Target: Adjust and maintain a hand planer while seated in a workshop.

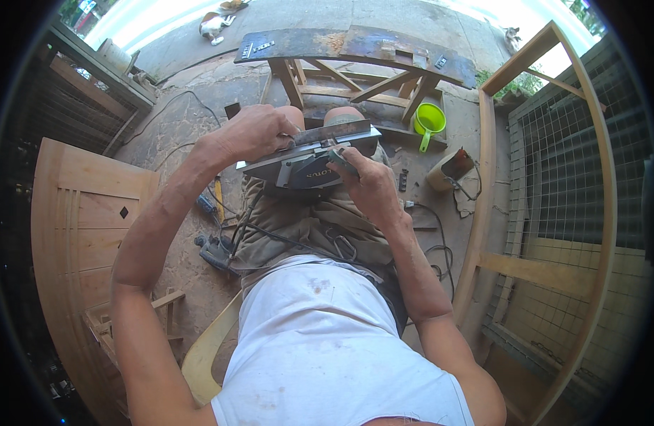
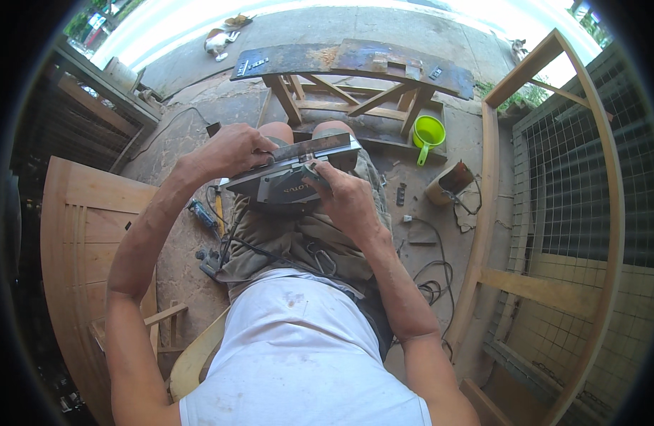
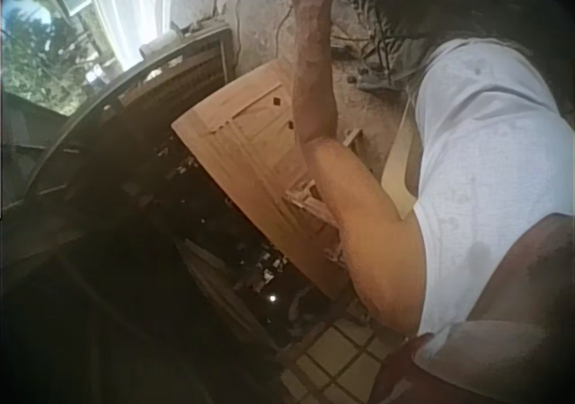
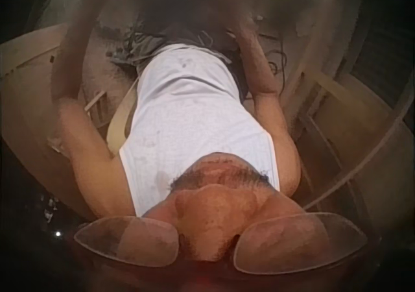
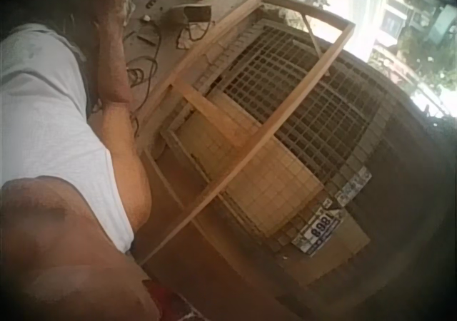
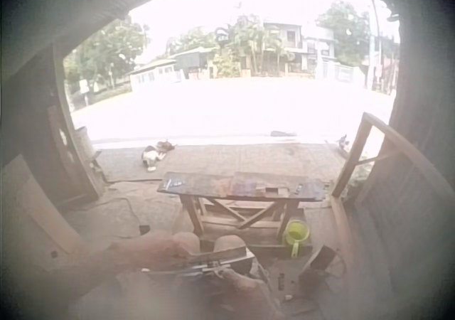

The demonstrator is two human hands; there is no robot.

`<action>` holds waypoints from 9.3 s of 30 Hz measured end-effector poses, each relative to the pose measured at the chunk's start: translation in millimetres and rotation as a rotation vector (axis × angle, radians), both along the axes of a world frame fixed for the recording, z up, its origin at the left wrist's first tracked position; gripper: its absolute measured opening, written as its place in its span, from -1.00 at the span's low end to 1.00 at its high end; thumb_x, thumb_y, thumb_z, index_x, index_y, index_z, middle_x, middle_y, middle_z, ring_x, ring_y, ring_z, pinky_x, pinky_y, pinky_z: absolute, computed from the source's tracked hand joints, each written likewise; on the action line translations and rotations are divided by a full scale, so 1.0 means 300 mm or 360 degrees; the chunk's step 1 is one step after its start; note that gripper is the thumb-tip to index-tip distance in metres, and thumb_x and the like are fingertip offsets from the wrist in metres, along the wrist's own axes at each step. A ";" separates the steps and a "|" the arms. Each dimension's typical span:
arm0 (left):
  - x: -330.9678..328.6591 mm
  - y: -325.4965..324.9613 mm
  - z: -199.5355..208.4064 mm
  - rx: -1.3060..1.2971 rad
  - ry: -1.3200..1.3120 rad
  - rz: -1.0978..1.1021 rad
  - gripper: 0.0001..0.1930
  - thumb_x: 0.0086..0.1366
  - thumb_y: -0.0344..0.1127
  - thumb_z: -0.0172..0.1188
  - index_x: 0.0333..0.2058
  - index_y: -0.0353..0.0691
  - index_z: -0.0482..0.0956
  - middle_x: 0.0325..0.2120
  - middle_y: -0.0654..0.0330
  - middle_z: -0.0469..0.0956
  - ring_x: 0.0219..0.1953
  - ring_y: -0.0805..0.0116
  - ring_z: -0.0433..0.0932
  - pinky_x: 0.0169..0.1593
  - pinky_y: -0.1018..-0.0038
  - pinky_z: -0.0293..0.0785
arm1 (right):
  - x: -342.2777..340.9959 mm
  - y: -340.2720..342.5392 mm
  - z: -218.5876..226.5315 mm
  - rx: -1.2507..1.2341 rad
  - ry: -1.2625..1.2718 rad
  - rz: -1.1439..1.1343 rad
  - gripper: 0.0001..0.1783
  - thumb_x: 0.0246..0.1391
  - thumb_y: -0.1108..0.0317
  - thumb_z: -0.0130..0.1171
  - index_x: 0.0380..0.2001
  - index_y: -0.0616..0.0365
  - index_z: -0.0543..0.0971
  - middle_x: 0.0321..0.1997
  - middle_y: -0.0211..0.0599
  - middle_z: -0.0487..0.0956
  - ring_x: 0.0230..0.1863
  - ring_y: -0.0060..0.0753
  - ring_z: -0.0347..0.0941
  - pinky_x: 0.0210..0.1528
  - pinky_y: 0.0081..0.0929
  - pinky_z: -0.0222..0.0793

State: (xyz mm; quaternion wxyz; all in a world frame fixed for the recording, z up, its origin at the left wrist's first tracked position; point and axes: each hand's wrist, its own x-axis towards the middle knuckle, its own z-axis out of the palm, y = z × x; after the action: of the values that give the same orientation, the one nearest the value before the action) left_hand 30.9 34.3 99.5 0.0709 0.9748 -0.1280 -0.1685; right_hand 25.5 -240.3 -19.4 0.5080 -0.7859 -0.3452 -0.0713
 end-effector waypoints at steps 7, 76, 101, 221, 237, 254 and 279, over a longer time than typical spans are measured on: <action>0.040 0.028 -0.005 -0.0038 0.0014 0.0061 -0.72 0.45 -0.25 0.38 0.07 -0.04 0.88 -0.23 -0.09 0.82 -0.20 -0.08 0.80 0.00 0.10 0.67 | -0.004 0.000 0.006 -0.0015 0.0064 -0.0004 -0.70 0.34 0.35 0.46 0.09 0.10 0.69 -0.21 0.09 0.79 -0.16 0.22 0.77 -0.20 0.02 0.64; 0.078 0.058 -0.073 -0.0130 -0.0037 -0.0010 -0.68 0.35 -0.29 0.38 0.05 -0.06 0.89 -0.25 -0.18 0.80 -0.18 -0.15 0.77 0.05 0.06 0.65 | 0.000 -0.005 0.007 -0.0104 0.0249 0.0058 -0.66 0.41 0.39 0.42 0.20 0.12 0.71 -0.11 0.04 0.82 -0.16 0.03 0.79 -0.11 -0.17 0.62; 0.078 0.035 -0.050 0.0014 0.0095 0.0071 -0.65 0.38 -0.26 0.45 0.13 -0.08 0.83 -0.06 -0.04 0.82 0.05 -0.09 0.76 0.18 0.07 0.64 | 0.004 0.002 0.025 -0.0074 0.0172 0.0033 -0.72 0.43 0.33 0.41 0.11 0.13 0.66 -0.21 0.12 0.79 -0.18 0.29 0.75 -0.22 0.04 0.56; -0.253 -0.128 -0.321 -0.1680 -0.0048 0.1271 -0.45 0.35 -0.26 0.57 0.26 -0.20 0.65 0.09 0.16 0.72 0.16 0.25 0.64 0.33 0.30 0.48 | 0.171 -0.425 -0.659 -0.0462 0.1780 -0.0822 -0.52 0.41 0.16 0.36 0.13 0.40 0.74 -0.05 -0.25 0.81 -0.05 -0.53 0.66 0.05 -0.46 0.55; -0.198 -0.101 -0.264 -0.1825 -0.0060 0.1360 -0.55 0.28 -0.46 0.55 0.16 -0.31 0.79 0.17 0.05 0.69 0.20 0.17 0.66 0.29 0.27 0.56 | 0.168 -0.369 -0.776 -0.0756 0.1489 -0.0578 -0.57 0.37 0.10 0.34 -0.02 0.32 0.74 -0.06 0.08 0.82 0.04 0.14 0.74 0.10 -0.11 0.57; -0.188 -0.172 -0.240 -0.1400 -0.0198 0.1854 -0.83 0.44 -0.36 0.53 -0.19 -0.36 0.79 0.11 -0.02 0.72 0.07 0.28 0.69 0.24 0.32 0.57 | 0.203 -0.192 -1.463 -0.1081 0.1958 -0.0799 -0.58 0.21 0.32 0.35 0.06 0.37 0.71 0.15 0.35 0.72 0.28 0.39 0.64 0.31 0.21 0.56; -0.203 -0.154 -0.233 -0.1447 -0.0160 0.1878 -0.79 0.44 -0.31 0.50 -0.21 -0.38 0.77 0.10 0.01 0.67 0.16 0.18 0.61 0.35 0.18 0.46 | 0.616 -0.569 -1.032 -0.0502 0.0629 -0.1690 -0.70 0.37 0.30 0.15 -0.03 0.26 0.72 -0.06 0.15 0.74 0.06 0.29 0.70 0.16 0.09 0.61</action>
State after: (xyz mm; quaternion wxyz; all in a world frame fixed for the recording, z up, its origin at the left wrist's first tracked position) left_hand -30.1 -11.8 29.7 0.5397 0.7626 0.3563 0.0118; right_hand 210.2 -411.0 -328.9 0.3343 -0.9157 0.1906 -0.1160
